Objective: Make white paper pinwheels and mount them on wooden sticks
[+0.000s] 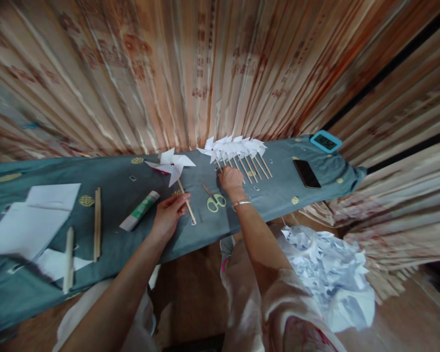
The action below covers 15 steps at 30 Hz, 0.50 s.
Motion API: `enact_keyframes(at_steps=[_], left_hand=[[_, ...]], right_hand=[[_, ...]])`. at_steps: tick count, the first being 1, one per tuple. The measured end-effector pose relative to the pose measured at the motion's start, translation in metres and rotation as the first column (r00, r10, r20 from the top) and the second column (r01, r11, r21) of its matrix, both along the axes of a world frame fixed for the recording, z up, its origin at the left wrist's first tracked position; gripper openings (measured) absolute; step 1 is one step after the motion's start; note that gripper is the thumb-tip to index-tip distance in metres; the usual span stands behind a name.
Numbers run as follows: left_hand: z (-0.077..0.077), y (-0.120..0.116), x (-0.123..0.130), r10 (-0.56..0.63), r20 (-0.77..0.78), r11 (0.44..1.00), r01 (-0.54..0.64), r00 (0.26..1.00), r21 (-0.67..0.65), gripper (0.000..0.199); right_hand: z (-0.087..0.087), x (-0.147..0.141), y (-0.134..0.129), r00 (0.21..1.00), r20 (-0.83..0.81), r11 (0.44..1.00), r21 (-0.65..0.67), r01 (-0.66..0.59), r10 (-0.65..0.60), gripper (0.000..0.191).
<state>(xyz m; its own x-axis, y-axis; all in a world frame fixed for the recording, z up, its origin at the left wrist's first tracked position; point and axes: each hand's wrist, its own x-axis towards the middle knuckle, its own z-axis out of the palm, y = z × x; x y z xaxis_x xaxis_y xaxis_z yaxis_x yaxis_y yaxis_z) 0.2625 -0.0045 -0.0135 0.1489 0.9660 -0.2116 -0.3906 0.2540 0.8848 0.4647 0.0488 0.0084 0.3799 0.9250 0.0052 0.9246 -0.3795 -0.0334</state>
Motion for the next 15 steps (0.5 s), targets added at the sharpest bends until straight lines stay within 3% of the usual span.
enact_keyframes(at_steps=[15], left_hand=[[0.005, -0.002, 0.0, -0.001, -0.015, 1.0, 0.001, 1.0, 0.008, 0.031]], right_hand=[[-0.002, 0.017, 0.016, 0.998, 0.028, 0.998, 0.006, 0.06, -0.06, 0.034]])
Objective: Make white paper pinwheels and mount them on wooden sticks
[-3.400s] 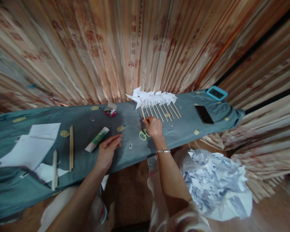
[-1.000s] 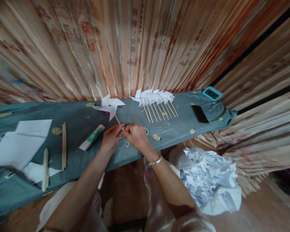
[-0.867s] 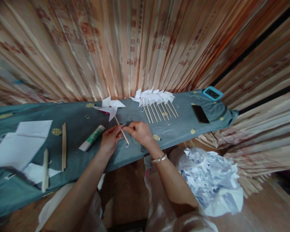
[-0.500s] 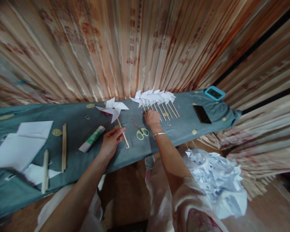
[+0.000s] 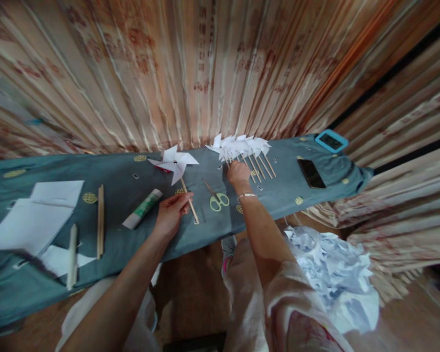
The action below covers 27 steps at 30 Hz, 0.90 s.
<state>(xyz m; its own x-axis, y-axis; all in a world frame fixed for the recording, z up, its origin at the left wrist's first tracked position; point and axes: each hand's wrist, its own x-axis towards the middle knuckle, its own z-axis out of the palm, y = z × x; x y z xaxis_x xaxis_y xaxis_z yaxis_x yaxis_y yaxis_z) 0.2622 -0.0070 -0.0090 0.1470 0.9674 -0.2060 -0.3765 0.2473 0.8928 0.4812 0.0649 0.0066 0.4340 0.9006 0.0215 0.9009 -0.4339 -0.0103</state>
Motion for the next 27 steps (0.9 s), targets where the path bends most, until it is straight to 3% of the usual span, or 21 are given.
enact_keyframes(at_steps=[19, 27], left_hand=[[-0.002, 0.0, 0.0, -0.001, -0.014, 1.0, 0.001, 1.0, 0.004, 0.031], [-0.002, -0.001, 0.001, -0.004, -0.025, 1.0, 0.004, 1.0, 0.01, 0.03]], right_hand=[[0.005, 0.004, -0.01, 0.999, 0.032, 1.0, -0.007, -0.003, 0.003, 0.035], [0.001, 0.01, -0.003, 1.0, 0.026, 1.0, -0.021, 0.012, -0.011, 0.033]])
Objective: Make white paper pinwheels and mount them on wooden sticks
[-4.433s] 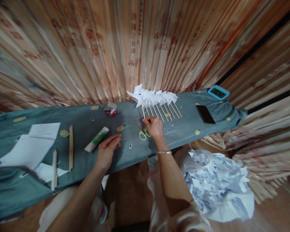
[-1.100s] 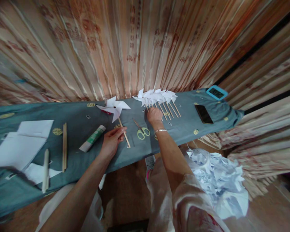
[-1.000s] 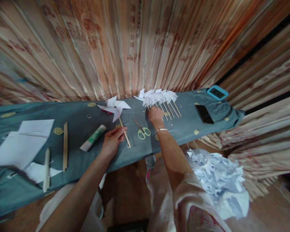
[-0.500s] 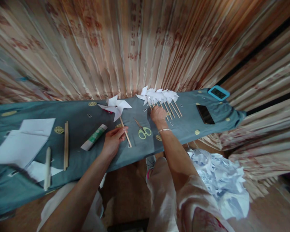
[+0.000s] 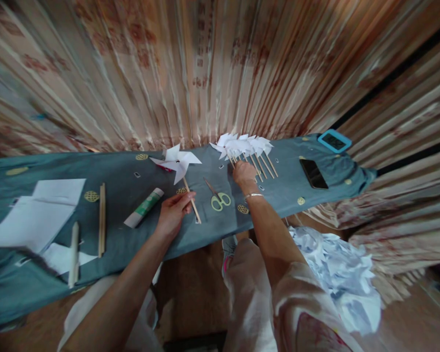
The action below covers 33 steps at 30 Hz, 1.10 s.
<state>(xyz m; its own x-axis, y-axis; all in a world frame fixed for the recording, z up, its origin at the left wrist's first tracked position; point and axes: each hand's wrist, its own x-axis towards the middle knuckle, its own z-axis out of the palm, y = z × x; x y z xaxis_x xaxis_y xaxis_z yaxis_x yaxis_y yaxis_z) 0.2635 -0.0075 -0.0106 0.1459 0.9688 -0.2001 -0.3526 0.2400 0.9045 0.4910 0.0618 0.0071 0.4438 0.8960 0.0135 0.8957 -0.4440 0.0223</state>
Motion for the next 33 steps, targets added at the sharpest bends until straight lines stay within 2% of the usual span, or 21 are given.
enact_keyframes(at_steps=[4, 7, 8, 11, 13, 15, 19, 25, 28, 33], left_hand=[[-0.001, 0.0, 0.001, 0.0, 0.0, 1.0, 0.0, 1.0, 0.006, 0.028], [-0.001, 0.0, 0.002, 0.007, 0.007, 1.0, -0.007, 1.0, 0.004, 0.027], [0.0, 0.0, 0.002, 0.009, 0.011, 1.0, -0.009, 1.0, 0.002, 0.027], [0.001, -0.001, 0.002, 0.006, 0.027, 1.0, -0.005, 1.0, -0.013, 0.026], [0.002, -0.001, 0.002, 0.01, 0.045, 1.0, -0.009, 0.999, -0.025, 0.025], [0.004, -0.001, 0.001, 0.012, 0.063, 0.999, -0.01, 0.998, -0.033, 0.024], [0.005, -0.002, 0.001, 0.013, 0.06, 0.999, -0.01, 0.998, -0.047, 0.023], [0.002, 0.0, 0.002, 0.025, 0.067, 0.999, -0.021, 0.997, -0.047, 0.026], [0.001, 0.0, 0.002, 0.024, 0.077, 0.998, -0.02, 0.997, -0.058, 0.028], [0.004, -0.001, 0.002, 0.068, 0.099, 0.992, -0.056, 0.993, -0.115, 0.04]], right_hand=[[0.007, 0.0, -0.004, 1.0, 0.002, 1.0, 0.006, -0.021, 0.021, 0.034], [0.016, -0.009, -0.017, 0.999, -0.012, 0.998, 0.052, -0.045, 0.046, 0.032], [0.019, -0.014, -0.024, 0.994, -0.06, 0.989, 0.126, -0.083, 0.091, 0.03], [0.024, -0.036, -0.049, 0.955, -0.177, 0.963, 0.168, -0.209, 0.238, 0.028], [0.023, -0.051, -0.067, 0.781, -0.483, 0.917, 0.251, -0.309, 0.396, 0.039], [0.018, -0.065, -0.082, 0.62, -0.648, 0.896, 0.283, -0.343, 0.442, 0.043], [0.008, -0.08, -0.098, 0.534, -0.725, 0.898, 0.302, -0.321, 0.435, 0.037], [-0.006, -0.088, -0.101, 0.384, -0.821, 0.904, 0.349, -0.247, 0.422, 0.039], [-0.007, -0.089, -0.102, 0.405, -0.814, 0.908, 0.347, -0.236, 0.416, 0.032], [0.007, -0.075, -0.091, 0.631, -0.674, 0.923, 0.304, -0.236, 0.384, 0.023]])
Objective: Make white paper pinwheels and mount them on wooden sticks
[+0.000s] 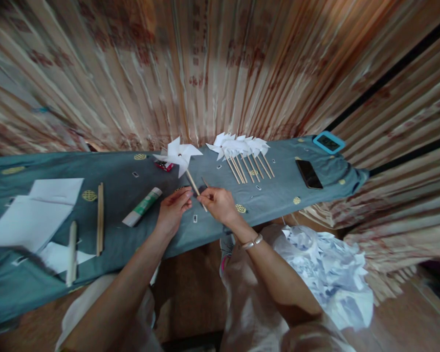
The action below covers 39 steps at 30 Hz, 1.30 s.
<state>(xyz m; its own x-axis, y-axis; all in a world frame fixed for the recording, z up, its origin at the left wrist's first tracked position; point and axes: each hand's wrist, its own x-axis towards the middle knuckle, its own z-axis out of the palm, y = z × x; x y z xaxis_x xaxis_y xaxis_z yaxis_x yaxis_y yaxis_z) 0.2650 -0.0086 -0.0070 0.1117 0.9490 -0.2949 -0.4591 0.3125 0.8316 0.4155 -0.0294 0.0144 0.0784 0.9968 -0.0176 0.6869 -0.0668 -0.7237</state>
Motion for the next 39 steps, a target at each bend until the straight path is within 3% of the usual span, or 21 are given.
enact_keyframes(at_steps=[5, 10, 28, 39], left_hand=[[0.0, -0.001, -0.002, 0.005, -0.007, 1.0, -0.005, 1.0, -0.002, 0.044], [-0.003, -0.001, -0.003, 0.002, -0.023, 1.0, -0.002, 1.0, 0.009, 0.041], [-0.007, 0.0, 0.002, -0.01, -0.045, 1.0, 0.011, 0.999, 0.011, 0.044], [-0.006, -0.001, 0.003, -0.003, -0.045, 1.0, 0.002, 0.999, -0.009, 0.04]], right_hand=[[0.015, 0.028, 0.025, 0.93, 0.332, 0.987, 0.024, 0.16, -0.159, 0.021], [0.011, 0.048, 0.045, 0.82, 0.552, 0.979, -0.026, 0.201, -0.153, 0.026], [-0.012, 0.062, 0.073, 0.737, 0.659, 0.958, -0.086, 0.274, -0.151, 0.031], [-0.011, 0.06, 0.077, 0.732, 0.664, 0.949, -0.112, 0.296, -0.15, 0.03]])
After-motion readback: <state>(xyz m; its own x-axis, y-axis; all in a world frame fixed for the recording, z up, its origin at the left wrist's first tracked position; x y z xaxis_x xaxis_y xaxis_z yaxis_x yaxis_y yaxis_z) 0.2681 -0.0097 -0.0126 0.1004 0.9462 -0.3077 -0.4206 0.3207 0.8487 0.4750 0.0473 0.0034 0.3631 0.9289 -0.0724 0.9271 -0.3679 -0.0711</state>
